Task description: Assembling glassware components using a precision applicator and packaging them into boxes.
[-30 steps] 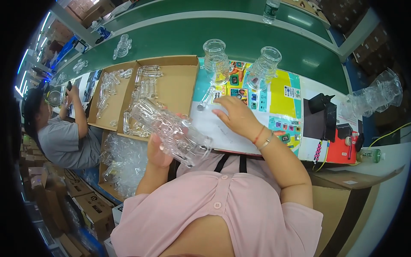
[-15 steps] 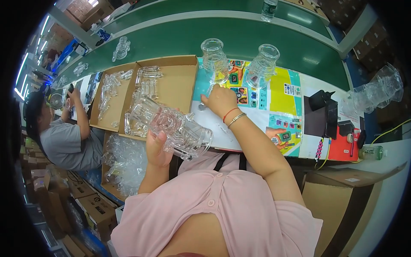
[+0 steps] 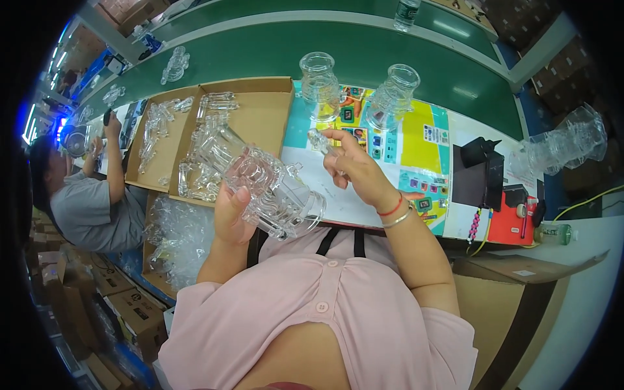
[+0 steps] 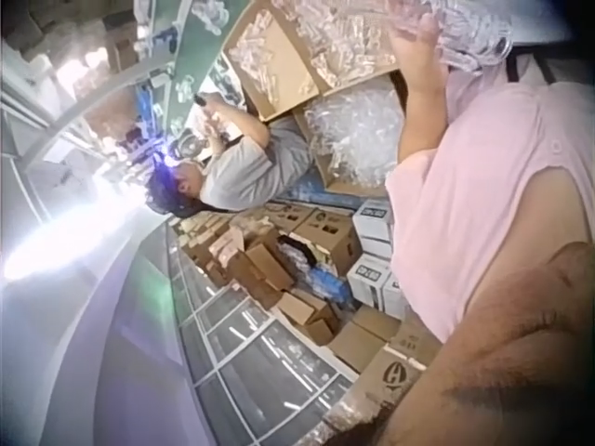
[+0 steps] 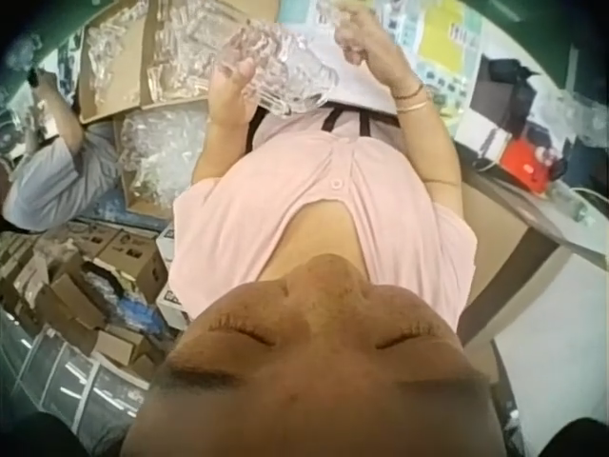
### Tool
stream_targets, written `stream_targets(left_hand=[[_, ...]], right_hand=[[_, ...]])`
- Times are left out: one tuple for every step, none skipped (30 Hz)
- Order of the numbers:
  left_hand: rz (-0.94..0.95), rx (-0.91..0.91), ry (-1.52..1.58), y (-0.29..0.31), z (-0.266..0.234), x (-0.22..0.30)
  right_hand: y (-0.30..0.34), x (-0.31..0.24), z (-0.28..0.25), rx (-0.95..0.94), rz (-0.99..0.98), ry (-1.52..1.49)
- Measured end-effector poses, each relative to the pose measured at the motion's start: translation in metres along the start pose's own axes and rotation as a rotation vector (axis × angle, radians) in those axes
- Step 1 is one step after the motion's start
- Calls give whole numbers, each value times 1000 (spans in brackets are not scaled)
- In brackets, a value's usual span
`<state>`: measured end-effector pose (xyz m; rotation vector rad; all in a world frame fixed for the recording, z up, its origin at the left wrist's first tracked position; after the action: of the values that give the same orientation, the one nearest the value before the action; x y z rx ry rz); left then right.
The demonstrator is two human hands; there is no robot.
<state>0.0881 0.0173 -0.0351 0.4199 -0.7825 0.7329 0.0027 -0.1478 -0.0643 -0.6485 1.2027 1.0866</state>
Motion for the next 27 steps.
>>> stream_targets(left_hand=[[-3,-2,5,-1,4,-1],[-2,-23,2,-3,7,-3],[-1,-43,-1,-4,11,-4],[-4,-44,4,-4,15,-4],[-7,-69,-7,-4,22,-3],[-9,-92,-19,-3,26,-2],[-10,-92,-16,-3,29,-3],[-3,-87,-29,-2,30,-3],[3,-80,-43,-2,31,-3],[4,-78,-42,-2,32,-3],[-11,-89,-36,-2,34,-4],[-26,-101,-30,-1,36,-5],[-25,-100,-31,0,37,-5],[-23,-104,-39,0,38,-4],[-21,-108,-47,1,38,-3],[-20,-108,-49,1,39,-3],[-18,-109,-51,1,40,-2],[-17,-109,-52,2,41,-1],[-16,-111,-53,2,41,-1],[-16,-106,-59,2,41,-1],[-17,-102,-65,2,40,-2],[-15,-102,-67,2,39,-2],[-22,-100,-70,2,38,-2],[-29,-99,-73,3,37,-2],[-30,-100,-73,3,39,-2],[-3,-77,-127,3,40,0],[24,-53,-180,4,40,3]], right_hand=[[10,-6,3,4,1,4],[18,-14,8,-5,-22,-95],[24,-19,13,-16,-45,-194],[31,-23,14,1,-92,-189],[35,-25,15,4,-90,-185],[39,-30,15,37,-122,-126],[42,-34,13,70,-155,-67],[45,-35,13,70,-154,-65],[47,-38,12,98,-197,-8],[49,-40,11,124,-240,49],[49,-40,11,122,-239,49],[50,-43,12,122,-280,103],[52,-45,12,122,-322,158],[53,-45,12,121,-322,157],[55,-46,12,124,-341,181],[57,-48,12,128,-361,205],[58,-47,12,127,-363,203],[60,-48,12,137,-398,234],[61,-50,11,149,-434,266],[62,-50,11,150,-435,266],[63,-53,12,164,-501,322],[66,-57,13,175,-567,377],[66,-55,12,174,-569,376],[68,-55,12,181,-623,431],[70,-55,12,189,-676,487],[70,-54,11,190,-676,488],[71,-53,12,176,-690,501]])
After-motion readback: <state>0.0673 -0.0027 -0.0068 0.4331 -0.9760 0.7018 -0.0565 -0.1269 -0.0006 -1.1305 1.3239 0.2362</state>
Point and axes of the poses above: each hand's wrist, its own y-axis away from the middle knuckle, its own z-axis out of the palm, x = y × z, the point moved 7 cm from there along -y, towards the middle knuckle, and after that the axes turned 9 degrees about x, right-handed, at the moved point
